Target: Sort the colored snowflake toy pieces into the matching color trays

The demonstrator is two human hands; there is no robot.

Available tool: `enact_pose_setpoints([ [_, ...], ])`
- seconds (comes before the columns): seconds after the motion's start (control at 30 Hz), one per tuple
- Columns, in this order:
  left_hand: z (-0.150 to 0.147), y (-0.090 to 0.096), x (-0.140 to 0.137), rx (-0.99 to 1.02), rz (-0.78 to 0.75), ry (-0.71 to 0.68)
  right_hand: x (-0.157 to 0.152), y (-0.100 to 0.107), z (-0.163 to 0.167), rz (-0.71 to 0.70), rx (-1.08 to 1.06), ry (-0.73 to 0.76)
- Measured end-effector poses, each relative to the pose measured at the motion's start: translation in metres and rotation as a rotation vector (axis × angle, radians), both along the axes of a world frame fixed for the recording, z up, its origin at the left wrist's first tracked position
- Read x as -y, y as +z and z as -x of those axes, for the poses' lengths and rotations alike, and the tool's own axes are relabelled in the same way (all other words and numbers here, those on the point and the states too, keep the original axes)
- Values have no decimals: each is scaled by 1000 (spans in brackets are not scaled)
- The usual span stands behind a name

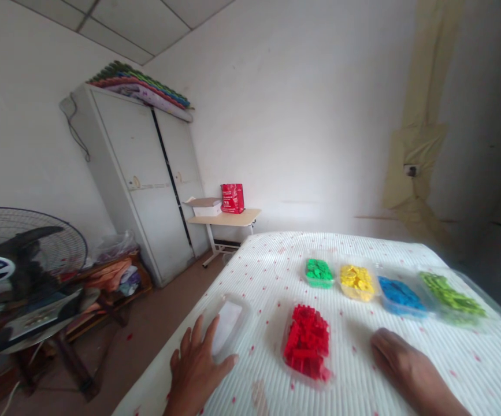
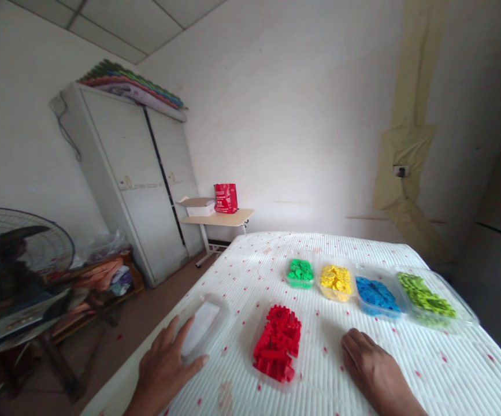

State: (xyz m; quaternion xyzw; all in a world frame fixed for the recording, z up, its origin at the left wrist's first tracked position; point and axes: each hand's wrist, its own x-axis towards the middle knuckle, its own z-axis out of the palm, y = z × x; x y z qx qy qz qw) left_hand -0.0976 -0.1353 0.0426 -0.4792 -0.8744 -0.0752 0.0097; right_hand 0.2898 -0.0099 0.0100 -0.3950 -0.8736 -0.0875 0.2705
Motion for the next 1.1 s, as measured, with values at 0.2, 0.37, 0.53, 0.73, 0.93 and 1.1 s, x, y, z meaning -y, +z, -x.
enact_pose_setpoints([
  [0.2,0,5,0,-29,-54,24,-1,-2,-1,0,8,1],
  [0.37,1,5,0,-77,-152,17,-1,-2,0,-5,9,-14],
  [0.53,0,13,2,-1,-317,-22,0,1,1,-33,0,-6],
  [0.73,-14,29,3,1076,-789,-371,0,0,0,4,-4,-12],
  [0.93,-52,47,0,2230,-631,-651,-1,-5,-2,69,3,-28],
  [1.1,-70,50,-2,2372,-438,-768,-3,5,0,169,-144,0],
])
